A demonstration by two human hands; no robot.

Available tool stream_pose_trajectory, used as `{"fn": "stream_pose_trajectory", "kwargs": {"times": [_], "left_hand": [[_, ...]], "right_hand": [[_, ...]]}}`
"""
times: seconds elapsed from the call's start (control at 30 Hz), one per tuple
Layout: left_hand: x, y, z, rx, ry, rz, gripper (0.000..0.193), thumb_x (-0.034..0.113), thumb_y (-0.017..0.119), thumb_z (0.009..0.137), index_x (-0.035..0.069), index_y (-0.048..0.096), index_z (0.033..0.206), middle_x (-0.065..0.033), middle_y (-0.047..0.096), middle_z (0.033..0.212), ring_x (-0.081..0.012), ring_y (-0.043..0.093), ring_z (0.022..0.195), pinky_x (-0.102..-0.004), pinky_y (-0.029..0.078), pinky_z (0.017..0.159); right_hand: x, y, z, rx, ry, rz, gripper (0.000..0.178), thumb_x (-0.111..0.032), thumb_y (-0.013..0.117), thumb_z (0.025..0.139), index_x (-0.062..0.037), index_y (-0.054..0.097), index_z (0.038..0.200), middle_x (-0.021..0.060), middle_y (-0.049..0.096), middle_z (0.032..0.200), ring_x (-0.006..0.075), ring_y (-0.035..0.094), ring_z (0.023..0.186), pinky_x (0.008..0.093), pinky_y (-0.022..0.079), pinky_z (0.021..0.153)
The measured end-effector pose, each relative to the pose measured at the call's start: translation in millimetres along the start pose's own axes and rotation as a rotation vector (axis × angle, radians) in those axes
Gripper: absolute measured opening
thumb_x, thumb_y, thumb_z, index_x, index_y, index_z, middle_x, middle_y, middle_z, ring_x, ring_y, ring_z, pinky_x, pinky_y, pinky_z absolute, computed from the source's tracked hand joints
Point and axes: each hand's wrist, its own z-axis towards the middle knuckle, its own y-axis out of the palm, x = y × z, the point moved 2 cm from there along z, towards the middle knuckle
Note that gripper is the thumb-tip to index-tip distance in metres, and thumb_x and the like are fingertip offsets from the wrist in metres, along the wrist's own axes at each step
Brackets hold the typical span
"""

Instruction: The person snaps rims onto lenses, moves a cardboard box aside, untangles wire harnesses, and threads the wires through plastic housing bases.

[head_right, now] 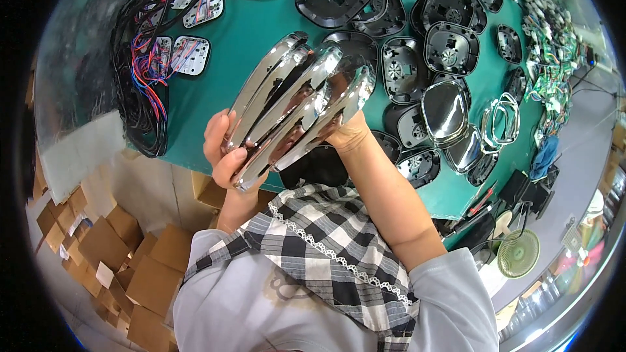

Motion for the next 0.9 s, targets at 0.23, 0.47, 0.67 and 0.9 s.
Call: {"fn": "stream_pose_trajectory", "kwargs": {"times": [0.23,0.47,0.67,0.9], "left_hand": [[-7,-6,-7,-0.061,-0.015,0.082,0.038,-0.003,0.06,0.08,0.011,0.039,0.108,-0.0243,0.041,0.126,-0.0397,0.05,0.111,-0.0458,0.048,0.095],[-51,-2,-16,0.271,-0.65,-0.032,0.054,-0.004,0.066,0.076,0.0,0.039,0.123,-0.0165,0.048,0.126,-0.0259,0.05,0.113,-0.0368,0.041,0.097],[-118,-8,-8,0.397,-0.986,-0.41,0.049,-0.007,0.055,0.078,0.001,0.042,0.125,-0.0109,0.051,0.123,-0.0215,0.052,0.11,-0.0347,0.042,0.095],[-167,-11,4,0.504,-1.109,-0.808,0.039,0.022,0.04,0.095,0.007,0.04,0.131,-0.011,0.049,0.128,-0.0243,0.05,0.115,-0.0413,0.045,0.094]], "right_hand": [[2,5,3,-0.029,0.055,0.033,0.042,-0.02,0.061,0.088,-0.0129,0.047,0.127,0.0053,0.058,0.113,0.0193,0.058,0.103,0.0341,0.049,0.089],[20,16,37,0.115,-0.054,-0.369,0.034,-0.012,0.064,0.086,-0.0138,0.05,0.117,0.0006,0.058,0.112,0.0172,0.052,0.108,0.0463,0.042,0.089],[44,32,92,0.565,-0.261,-0.681,0.035,-0.009,0.068,0.083,0.0007,0.047,0.108,0.0097,0.057,0.098,0.0184,0.057,0.085,0.0318,0.049,0.074],[51,48,141,0.611,-0.371,-1.228,0.056,-0.023,0.072,0.076,0.0025,0.046,0.118,0.0174,0.045,0.123,0.0284,0.051,0.109,0.0407,0.044,0.093]]}}
